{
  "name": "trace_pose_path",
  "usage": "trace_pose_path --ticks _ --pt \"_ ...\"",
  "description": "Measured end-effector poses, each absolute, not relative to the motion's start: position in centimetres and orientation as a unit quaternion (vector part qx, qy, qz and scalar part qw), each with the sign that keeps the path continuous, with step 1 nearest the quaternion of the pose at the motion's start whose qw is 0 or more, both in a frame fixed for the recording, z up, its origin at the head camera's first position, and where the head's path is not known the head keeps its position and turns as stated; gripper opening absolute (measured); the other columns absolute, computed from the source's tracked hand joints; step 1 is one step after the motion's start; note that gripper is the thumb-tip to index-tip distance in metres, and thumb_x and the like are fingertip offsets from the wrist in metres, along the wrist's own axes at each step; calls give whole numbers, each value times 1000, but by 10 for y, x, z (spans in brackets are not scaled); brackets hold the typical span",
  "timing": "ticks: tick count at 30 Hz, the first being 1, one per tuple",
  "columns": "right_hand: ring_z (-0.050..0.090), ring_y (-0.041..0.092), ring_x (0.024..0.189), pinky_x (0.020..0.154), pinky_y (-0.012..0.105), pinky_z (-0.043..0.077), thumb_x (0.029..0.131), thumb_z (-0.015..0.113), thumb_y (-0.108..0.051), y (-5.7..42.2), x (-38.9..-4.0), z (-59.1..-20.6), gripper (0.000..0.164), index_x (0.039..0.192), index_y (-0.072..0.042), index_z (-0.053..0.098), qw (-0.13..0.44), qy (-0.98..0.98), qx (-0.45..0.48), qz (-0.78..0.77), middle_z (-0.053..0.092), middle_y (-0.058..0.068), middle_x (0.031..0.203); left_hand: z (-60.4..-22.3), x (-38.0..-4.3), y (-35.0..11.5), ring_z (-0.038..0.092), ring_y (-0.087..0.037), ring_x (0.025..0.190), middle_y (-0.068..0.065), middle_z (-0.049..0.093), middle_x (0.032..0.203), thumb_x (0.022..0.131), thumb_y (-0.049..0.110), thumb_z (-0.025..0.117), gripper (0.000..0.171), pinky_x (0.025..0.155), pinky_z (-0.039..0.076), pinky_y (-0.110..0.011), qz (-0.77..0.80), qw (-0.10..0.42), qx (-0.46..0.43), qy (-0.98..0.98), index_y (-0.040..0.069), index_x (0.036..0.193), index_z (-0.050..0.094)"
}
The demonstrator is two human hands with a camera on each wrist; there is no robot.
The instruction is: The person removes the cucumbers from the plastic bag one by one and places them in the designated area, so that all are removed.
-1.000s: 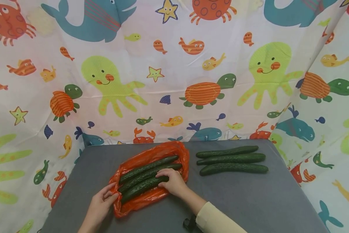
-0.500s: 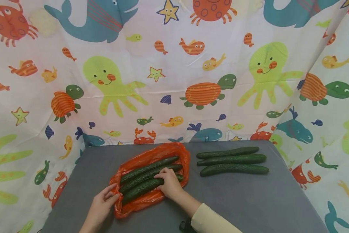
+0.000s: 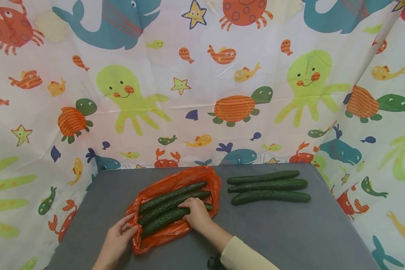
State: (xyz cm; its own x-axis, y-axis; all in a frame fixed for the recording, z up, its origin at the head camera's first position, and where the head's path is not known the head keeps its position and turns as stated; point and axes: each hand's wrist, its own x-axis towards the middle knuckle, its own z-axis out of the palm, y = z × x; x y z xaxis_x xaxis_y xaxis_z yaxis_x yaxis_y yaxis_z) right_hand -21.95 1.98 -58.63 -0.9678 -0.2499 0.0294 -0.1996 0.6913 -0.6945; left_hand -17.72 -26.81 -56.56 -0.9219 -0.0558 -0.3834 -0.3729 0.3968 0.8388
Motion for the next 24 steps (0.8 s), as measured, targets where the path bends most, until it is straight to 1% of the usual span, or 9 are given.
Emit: trace_pose_path --ticks 2,8,11,15,21,24 --pt "60 26 114 100 47 47 81 80 0 20 -220 -586 41 119 -17 77 28 920 -134 -367 68 2 118 -565 -177 -269 65 -21 103 -12 62 109 100 29 66 59 77 53 -37 534 148 -134 822 8 151 45" --pt "60 24 105 92 41 51 81 80 0 21 -223 -581 39 117 -14 77 19 921 -154 -358 68 4 113 -565 -177 -268 62 -27 112 -15 60 117 99 30 66 60 79 54 -39 528 151 -138 824 9 151 45" --pt "59 23 101 88 37 52 79 80 2 20 -226 -576 40 116 -12 78 9 919 -167 -356 68 5 111 -563 -177 -269 63 -24 107 -13 60 112 100 29 66 59 77 52 -37 530 149 -139 823 9 151 45" --pt "59 23 99 86 35 53 79 81 2 20 -230 -569 38 116 -9 78 -5 915 -184 -360 69 7 111 -562 -177 -270 63 -20 100 -10 61 106 99 29 66 59 73 48 -36 536 141 -138 821 9 151 45" --pt "58 22 103 87 34 53 84 80 -5 21 -228 -563 36 119 -12 76 18 918 -167 -359 69 5 120 -563 -176 -273 65 -19 99 -8 62 101 99 26 66 57 74 48 -34 542 127 -132 820 9 150 47" --pt "57 24 103 87 35 53 85 80 -8 23 -228 -561 37 121 -12 76 26 916 -168 -364 69 7 124 -562 -176 -273 65 -18 96 -8 62 99 99 24 66 56 73 48 -34 538 124 -128 824 8 149 48"
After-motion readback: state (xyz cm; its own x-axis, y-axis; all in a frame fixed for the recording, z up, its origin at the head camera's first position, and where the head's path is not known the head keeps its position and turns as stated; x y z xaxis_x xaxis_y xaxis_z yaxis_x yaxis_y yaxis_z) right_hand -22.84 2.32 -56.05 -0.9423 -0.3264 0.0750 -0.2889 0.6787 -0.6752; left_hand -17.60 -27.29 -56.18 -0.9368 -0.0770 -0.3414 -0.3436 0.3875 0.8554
